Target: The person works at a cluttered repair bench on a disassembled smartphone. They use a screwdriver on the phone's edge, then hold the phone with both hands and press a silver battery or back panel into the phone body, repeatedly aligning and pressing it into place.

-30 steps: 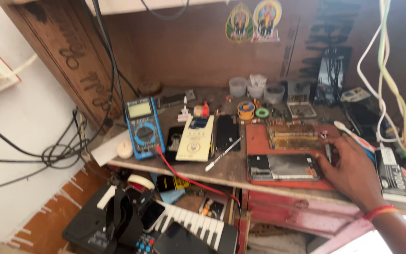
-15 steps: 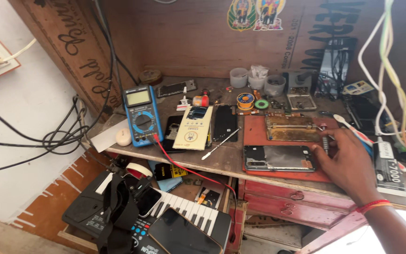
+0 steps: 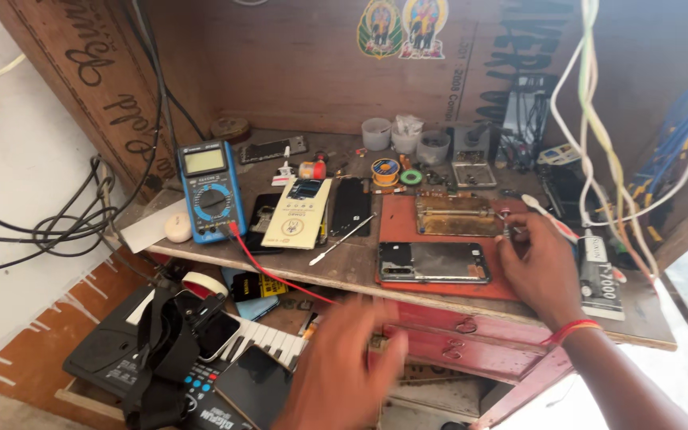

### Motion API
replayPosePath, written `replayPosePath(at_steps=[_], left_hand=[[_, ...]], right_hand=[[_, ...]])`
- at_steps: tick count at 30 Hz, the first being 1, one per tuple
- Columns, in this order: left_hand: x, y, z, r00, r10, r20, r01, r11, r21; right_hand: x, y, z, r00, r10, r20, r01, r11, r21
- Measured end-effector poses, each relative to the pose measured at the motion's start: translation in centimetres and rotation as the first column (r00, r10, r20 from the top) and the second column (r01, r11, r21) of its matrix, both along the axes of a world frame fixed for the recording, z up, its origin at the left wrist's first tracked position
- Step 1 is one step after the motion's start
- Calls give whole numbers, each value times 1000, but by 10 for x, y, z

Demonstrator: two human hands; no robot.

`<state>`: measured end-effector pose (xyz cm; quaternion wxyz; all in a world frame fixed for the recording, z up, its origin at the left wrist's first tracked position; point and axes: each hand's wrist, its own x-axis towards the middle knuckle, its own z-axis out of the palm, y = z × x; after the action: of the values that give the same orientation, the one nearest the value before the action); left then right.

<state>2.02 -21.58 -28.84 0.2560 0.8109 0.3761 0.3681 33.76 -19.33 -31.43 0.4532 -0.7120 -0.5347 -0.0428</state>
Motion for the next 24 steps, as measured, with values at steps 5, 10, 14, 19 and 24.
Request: replayPosePath(at_steps=[5, 10, 14, 19, 24], left_hand=[[39, 95, 7, 992, -122, -15, 118, 906, 406], [48, 124, -3, 958, -194, -210, 263, 885, 385], [48, 125, -13, 949, -209, -235, 291, 868, 403], [44, 125, -11, 952, -243, -188, 295, 897, 330], [44, 125, -8, 948, -281, -152, 316, 895, 314]], right_hand=[[-1, 6, -1, 1000, -8, 3, 8, 1000, 29], [-5, 3, 2, 999, -49, -11, 49, 998, -41], [-8, 1, 4, 998, -49, 50, 50, 999, -21], [-11, 0, 5, 995, -63, 72, 65, 998, -21], [-10, -1, 5, 994, -105, 5, 105, 992, -72]])
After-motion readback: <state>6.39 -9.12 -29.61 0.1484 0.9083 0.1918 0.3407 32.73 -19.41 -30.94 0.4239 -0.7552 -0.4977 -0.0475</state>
